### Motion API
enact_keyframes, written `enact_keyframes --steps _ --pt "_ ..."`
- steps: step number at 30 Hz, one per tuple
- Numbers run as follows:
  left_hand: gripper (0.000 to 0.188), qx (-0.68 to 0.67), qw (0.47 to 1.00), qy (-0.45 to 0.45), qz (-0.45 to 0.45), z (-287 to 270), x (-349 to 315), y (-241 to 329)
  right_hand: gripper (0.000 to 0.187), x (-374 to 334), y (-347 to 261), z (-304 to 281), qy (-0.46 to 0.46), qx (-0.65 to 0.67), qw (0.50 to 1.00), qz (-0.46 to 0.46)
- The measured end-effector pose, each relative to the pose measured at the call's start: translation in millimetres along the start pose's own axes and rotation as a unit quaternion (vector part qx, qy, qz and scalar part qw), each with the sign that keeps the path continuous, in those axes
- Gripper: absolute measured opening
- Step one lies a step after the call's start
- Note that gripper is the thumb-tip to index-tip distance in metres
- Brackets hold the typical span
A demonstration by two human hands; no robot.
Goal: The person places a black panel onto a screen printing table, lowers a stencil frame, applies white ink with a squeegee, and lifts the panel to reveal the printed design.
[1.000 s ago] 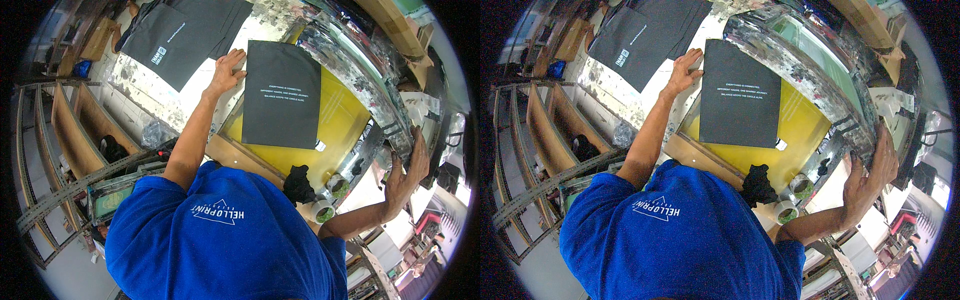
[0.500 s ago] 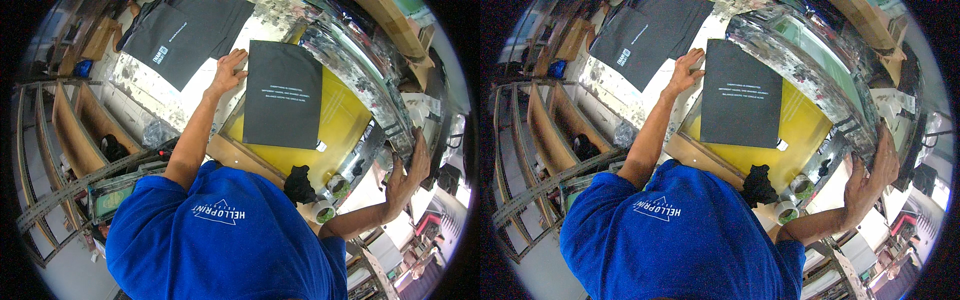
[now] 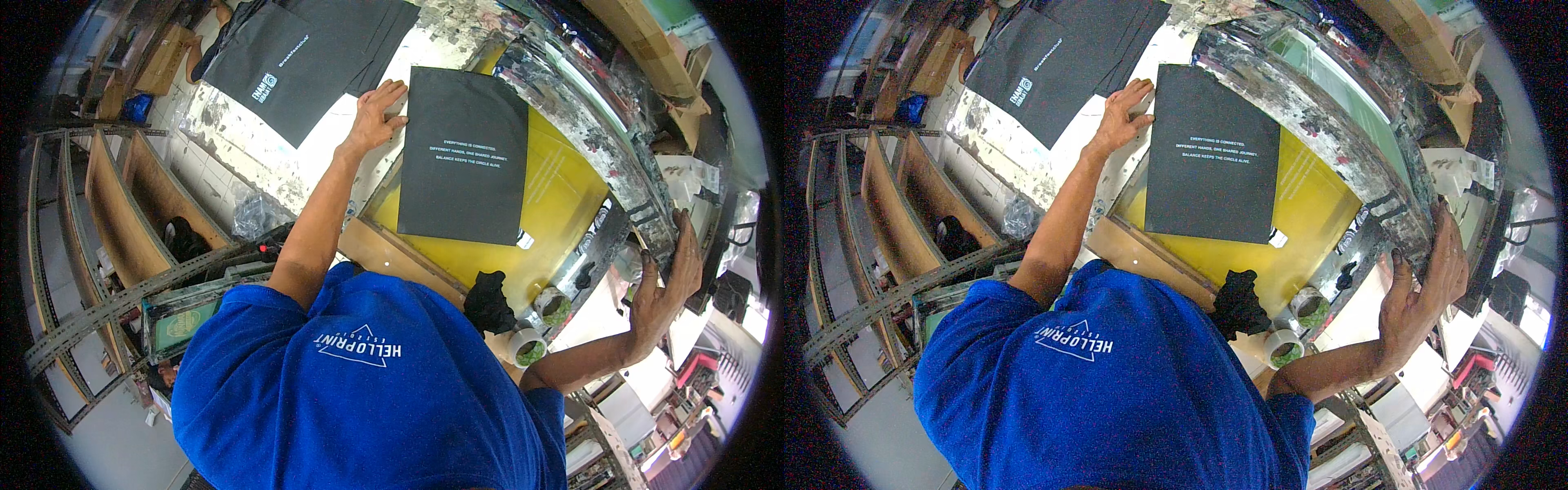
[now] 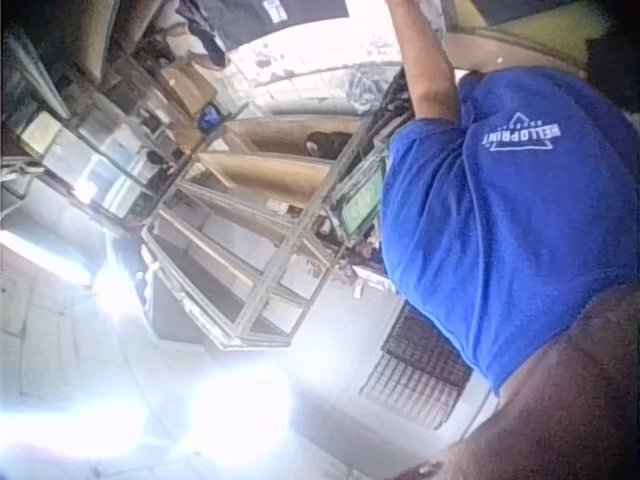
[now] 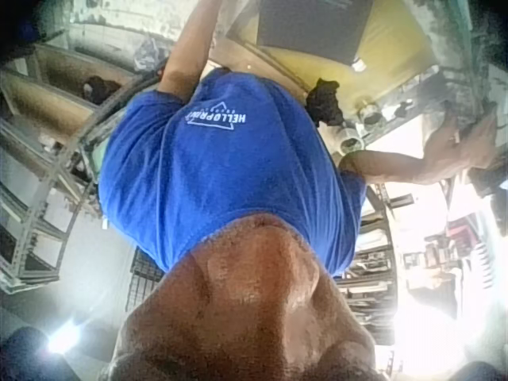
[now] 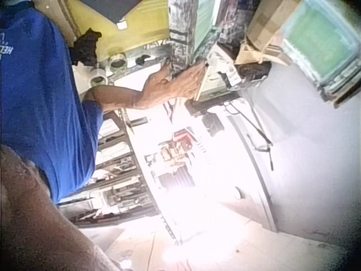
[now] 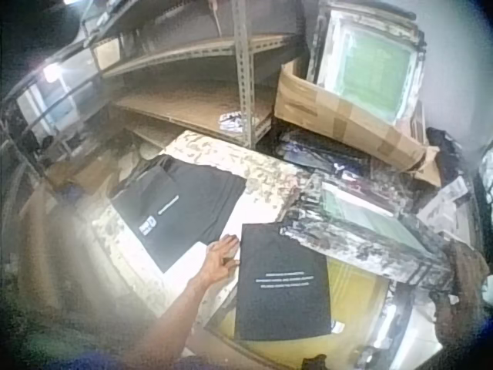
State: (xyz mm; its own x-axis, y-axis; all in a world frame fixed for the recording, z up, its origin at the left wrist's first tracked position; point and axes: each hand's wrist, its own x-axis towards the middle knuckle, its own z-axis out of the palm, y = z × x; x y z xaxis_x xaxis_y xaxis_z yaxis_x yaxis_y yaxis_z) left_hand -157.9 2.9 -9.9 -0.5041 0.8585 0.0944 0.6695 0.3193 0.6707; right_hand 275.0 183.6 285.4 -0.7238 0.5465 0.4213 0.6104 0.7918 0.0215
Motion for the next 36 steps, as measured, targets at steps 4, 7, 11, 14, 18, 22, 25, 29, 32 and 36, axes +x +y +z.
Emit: enact_keyframes --steps 4,7,11,14,18,22,25,29,32,36 --pt "0.071 0.004 1.0 0.003 0.004 1.1 0.4 -2.3 0.066 2.1 -3.5 0.4 0.006 0.006 1.0 0.008" --pt "0.07 -0.005 1.0 0.006 0.01 1.5 0.9 -4.7 0.057 -1.1 3.5 2.1 -0.004 0.005 1.0 0.0" --pt "0.07 -0.001 1.0 0.007 0.01 1.9 1.5 -2.8 0.057 -2.0 1.3 1.6 -0.008 0.001 1.0 0.011" --pt "0.069 0.007 1.0 0.004 0.008 0.3 0.8 0.3 0.058 -2.1 0.8 1.6 -0.007 -0.001 1.0 0.014" --pt "0.069 0.015 1.0 0.003 0.003 -0.4 0.3 2.5 0.058 -2.6 0.7 1.6 -0.003 -0.004 1.0 0.013" --pt "0.069 0.012 1.0 0.004 -0.002 0.0 -0.7 3.3 0.058 -2.4 2.7 2.3 0.001 0.0 1.0 0.007" --pt "0.069 0.017 1.0 0.004 -0.002 0.4 -0.8 2.8 0.057 -2.5 2.9 2.4 0.0 -0.002 1.0 0.009" --pt "0.069 0.004 1.0 0.002 0.004 0.0 -0.2 1.0 0.057 -2.6 3.2 2.5 -0.001 0.006 1.0 0.012" --pt "0.069 0.004 1.0 0.004 0.003 0.7 -0.1 0.9 0.058 -2.1 2.6 1.9 -0.002 0.004 1.0 0.012" --pt "0.069 -0.001 1.0 0.005 0.006 0.2 -0.5 1.4 0.065 0.4 1.3 0.6 -0.001 0.009 1.0 0.001"
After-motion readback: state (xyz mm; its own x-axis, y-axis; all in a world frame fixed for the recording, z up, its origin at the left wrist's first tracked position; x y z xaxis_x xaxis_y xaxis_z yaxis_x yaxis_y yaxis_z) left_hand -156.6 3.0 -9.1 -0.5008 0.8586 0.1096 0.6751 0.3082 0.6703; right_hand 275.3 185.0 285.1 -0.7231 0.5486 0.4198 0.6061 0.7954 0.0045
